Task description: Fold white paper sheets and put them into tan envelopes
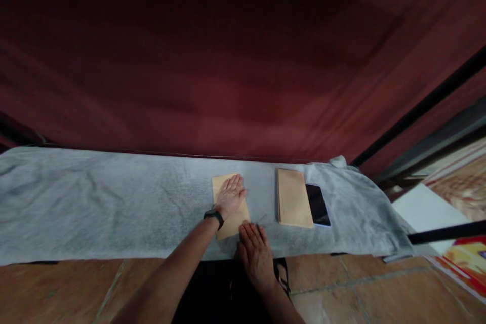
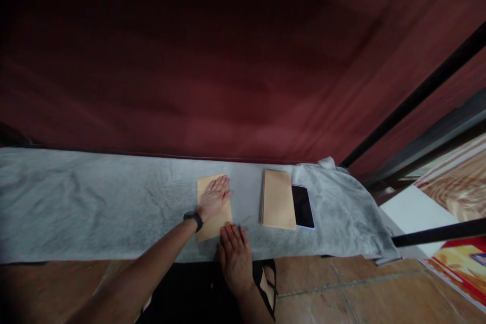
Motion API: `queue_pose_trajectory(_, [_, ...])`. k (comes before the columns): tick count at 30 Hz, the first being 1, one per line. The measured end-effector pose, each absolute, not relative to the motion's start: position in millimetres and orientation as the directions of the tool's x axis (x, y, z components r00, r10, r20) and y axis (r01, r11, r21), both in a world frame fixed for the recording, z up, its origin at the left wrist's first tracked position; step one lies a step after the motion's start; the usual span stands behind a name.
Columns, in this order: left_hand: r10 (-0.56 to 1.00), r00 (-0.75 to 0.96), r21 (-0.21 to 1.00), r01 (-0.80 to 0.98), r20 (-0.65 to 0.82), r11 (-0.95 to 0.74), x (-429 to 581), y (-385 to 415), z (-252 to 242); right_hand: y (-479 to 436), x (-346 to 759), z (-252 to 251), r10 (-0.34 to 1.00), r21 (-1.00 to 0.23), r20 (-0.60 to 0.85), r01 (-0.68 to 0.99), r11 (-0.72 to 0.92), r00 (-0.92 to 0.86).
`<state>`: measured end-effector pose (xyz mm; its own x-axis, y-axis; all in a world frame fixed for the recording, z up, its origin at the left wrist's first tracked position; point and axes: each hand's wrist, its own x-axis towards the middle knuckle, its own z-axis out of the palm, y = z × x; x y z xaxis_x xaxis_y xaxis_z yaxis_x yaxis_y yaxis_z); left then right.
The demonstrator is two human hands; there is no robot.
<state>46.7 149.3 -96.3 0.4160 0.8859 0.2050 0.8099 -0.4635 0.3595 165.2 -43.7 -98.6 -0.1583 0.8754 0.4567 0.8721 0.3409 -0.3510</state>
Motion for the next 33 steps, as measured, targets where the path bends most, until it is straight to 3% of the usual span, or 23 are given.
queue_pose_trajectory(9, [0.846,0.484,0.432,0.729,0.224,-0.531,43,119,-100,-44,166,-93,0.896,-0.396,0.421,0.86,0.322,-0.142])
queue_pose_trajectory(19, [0.817,0.535,0.406,0.711,0.217,-0.574,39,87,-98,-45,167,-94,0.902,-0.408,0.409,0.857,0.314,-0.136])
queue_pose_trajectory(24, [0.776,0.607,0.378,0.687,0.172,-0.621,32,65,-93,-43,170,-100,0.895,-0.48,0.439,0.823,0.304,-0.075])
queue_pose_trajectory(29, [0.698,0.683,0.342,0.617,0.214,-0.709,16,25,-91,-40,175,-105,0.906,-0.612,0.419,0.755,0.236,0.057])
queue_pose_trajectory(33, [0.674,0.697,0.338,0.59,0.244,-0.733,6,1,-92,-22,179,-104,0.918,-0.541,0.378,0.776,0.325,-0.121])
